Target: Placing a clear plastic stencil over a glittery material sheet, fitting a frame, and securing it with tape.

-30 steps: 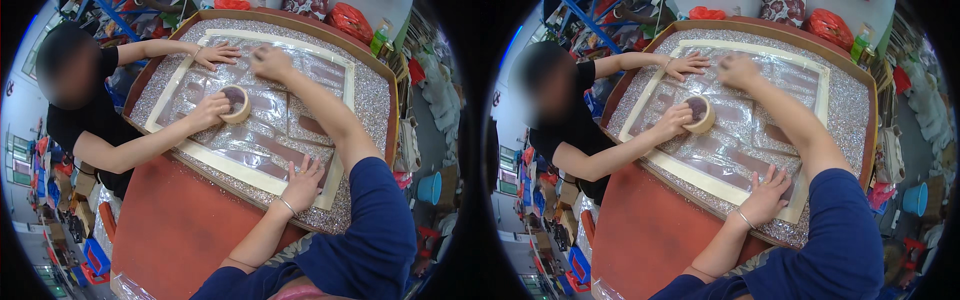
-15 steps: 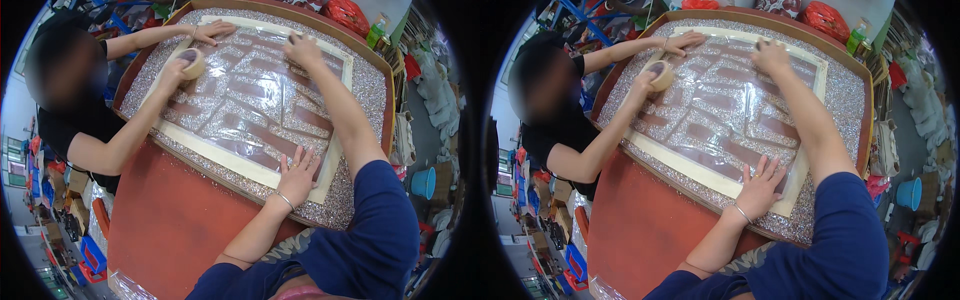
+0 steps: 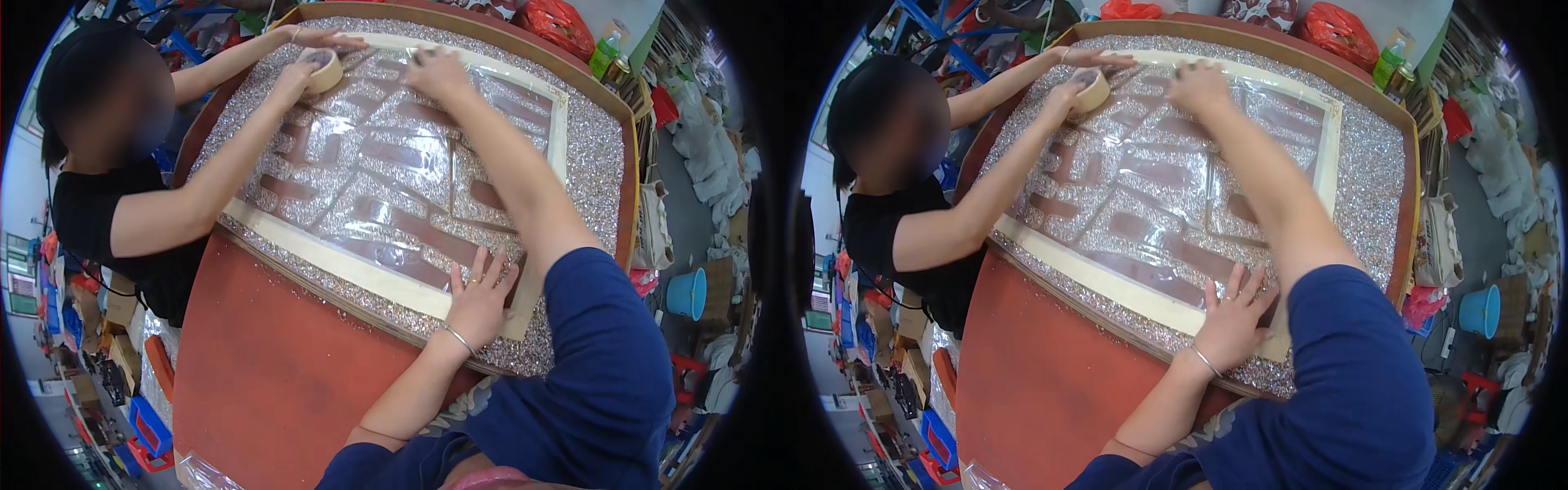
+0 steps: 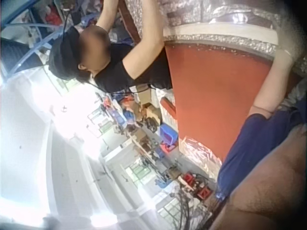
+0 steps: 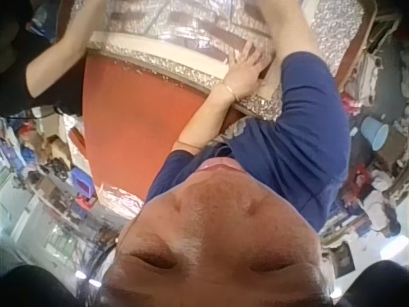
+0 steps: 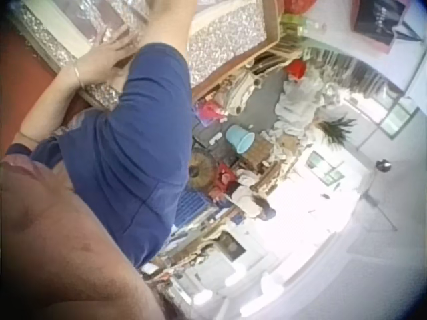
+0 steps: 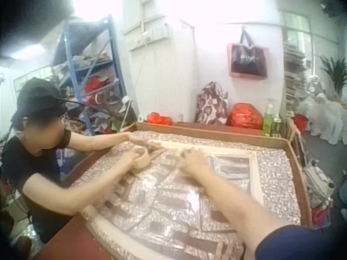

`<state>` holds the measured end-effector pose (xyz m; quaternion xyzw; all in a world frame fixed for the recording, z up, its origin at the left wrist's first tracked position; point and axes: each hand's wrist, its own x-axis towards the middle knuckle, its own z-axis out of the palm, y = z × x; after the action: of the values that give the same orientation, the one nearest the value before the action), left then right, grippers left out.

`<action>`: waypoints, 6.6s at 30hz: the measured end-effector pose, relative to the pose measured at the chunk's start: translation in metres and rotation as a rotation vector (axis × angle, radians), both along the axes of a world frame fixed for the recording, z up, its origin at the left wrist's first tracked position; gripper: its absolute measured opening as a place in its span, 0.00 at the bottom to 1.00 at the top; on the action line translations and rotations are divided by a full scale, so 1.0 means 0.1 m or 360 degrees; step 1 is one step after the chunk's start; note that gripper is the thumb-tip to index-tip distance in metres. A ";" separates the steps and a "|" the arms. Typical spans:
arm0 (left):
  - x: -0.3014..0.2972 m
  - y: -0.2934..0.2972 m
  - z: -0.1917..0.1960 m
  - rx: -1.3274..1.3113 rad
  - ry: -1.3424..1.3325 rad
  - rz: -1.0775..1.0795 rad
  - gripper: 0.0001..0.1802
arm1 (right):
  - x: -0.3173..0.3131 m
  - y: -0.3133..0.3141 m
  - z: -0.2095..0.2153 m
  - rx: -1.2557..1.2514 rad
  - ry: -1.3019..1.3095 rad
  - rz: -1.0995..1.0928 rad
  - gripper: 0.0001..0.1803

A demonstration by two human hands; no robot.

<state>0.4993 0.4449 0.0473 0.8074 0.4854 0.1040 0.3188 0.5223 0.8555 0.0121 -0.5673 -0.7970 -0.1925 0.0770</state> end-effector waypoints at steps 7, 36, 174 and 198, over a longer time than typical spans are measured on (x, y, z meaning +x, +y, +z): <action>-0.09 0.01 -0.03 -0.0009 0.0015 0.0029 0.38 | 0.78 -0.93 0.45 -0.0241 0.0407 -0.0380 0.34; -0.10 -0.01 0.00 -0.0152 -0.0023 -0.0013 0.34 | -0.43 -0.98 0.44 -0.0207 0.0510 0.0404 0.30; -0.27 0.24 -0.11 0.0075 0.0318 0.0716 0.61 | 0.50 -1.51 0.36 -0.0170 0.0511 0.0175 0.41; -0.49 0.24 -0.02 -0.0087 0.0326 0.0789 0.62 | 0.97 -3.35 0.78 -0.0391 0.0578 0.1162 0.32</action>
<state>0.4503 0.4693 0.0456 0.6614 0.7006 0.0833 0.2544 0.6191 0.5204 0.0904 -0.2776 -0.9361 0.0467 0.2111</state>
